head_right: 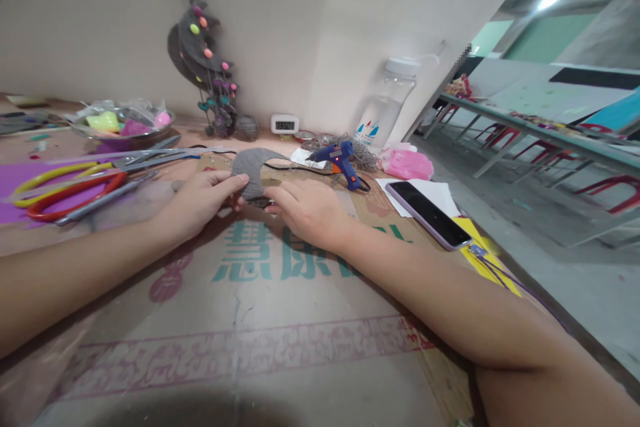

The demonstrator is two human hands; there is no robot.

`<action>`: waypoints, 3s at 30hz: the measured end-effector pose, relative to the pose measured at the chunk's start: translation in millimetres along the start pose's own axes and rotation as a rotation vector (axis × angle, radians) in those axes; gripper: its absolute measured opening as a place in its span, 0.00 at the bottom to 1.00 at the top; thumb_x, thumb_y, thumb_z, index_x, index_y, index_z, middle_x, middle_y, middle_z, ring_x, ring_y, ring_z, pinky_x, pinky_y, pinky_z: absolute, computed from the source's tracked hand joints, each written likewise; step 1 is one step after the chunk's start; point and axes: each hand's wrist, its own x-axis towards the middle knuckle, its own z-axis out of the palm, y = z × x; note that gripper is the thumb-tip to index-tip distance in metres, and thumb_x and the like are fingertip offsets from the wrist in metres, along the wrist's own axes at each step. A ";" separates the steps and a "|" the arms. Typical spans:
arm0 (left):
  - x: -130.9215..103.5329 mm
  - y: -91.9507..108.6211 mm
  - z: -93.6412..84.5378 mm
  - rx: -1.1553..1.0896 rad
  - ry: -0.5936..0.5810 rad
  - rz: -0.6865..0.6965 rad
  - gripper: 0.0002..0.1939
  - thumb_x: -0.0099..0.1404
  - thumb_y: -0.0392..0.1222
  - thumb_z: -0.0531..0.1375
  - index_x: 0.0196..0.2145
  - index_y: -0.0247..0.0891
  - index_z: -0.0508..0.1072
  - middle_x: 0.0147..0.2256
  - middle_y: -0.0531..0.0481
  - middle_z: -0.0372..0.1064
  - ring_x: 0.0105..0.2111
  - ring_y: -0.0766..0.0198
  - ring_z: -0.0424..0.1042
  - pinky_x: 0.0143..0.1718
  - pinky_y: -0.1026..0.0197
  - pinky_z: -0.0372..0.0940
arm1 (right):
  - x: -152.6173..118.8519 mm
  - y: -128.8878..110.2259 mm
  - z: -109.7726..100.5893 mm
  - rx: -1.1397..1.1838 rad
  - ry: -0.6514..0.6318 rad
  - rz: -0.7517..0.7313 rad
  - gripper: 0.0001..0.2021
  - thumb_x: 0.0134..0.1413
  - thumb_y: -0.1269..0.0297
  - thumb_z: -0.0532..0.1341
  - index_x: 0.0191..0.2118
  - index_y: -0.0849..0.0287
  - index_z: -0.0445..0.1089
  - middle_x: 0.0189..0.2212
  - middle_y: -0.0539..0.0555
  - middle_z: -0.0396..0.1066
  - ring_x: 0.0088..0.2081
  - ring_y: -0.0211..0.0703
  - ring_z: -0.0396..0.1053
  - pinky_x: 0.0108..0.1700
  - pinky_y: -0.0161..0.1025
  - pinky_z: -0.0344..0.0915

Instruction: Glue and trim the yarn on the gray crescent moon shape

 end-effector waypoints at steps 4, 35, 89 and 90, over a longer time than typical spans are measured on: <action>1.7 -2.4 -0.1 0.009 -0.009 0.016 0.18 0.62 0.48 0.57 0.17 0.37 0.68 0.18 0.53 0.67 0.21 0.66 0.64 0.26 0.63 0.58 | 0.0 0.9 0.0 -0.007 -0.017 -0.010 0.12 0.65 0.62 0.53 0.43 0.62 0.70 0.30 0.52 0.74 0.30 0.40 0.69 0.32 0.38 0.57; 6.6 -14.5 -0.4 -0.071 -0.013 0.009 0.19 0.60 0.51 0.58 0.17 0.37 0.70 0.19 0.52 0.69 0.22 0.65 0.65 0.27 0.63 0.57 | -0.2 -0.3 0.7 0.002 -0.001 0.007 0.11 0.65 0.61 0.54 0.43 0.62 0.70 0.30 0.53 0.75 0.31 0.40 0.70 0.32 0.37 0.59; 6.0 -16.7 4.3 -0.356 -0.069 0.018 0.18 0.61 0.55 0.59 0.24 0.38 0.65 0.20 0.57 0.58 0.19 0.69 0.59 0.22 0.65 0.56 | -3.3 8.1 3.7 0.247 0.036 0.286 0.11 0.63 0.62 0.55 0.46 0.60 0.70 0.39 0.56 0.76 0.39 0.44 0.73 0.42 0.39 0.66; 5.8 -16.6 4.6 -0.353 -0.074 0.022 0.18 0.61 0.55 0.59 0.24 0.38 0.65 0.20 0.57 0.58 0.19 0.69 0.59 0.22 0.65 0.56 | -3.4 8.3 4.0 0.240 0.032 0.285 0.11 0.63 0.62 0.55 0.46 0.60 0.70 0.39 0.56 0.76 0.40 0.44 0.73 0.43 0.39 0.66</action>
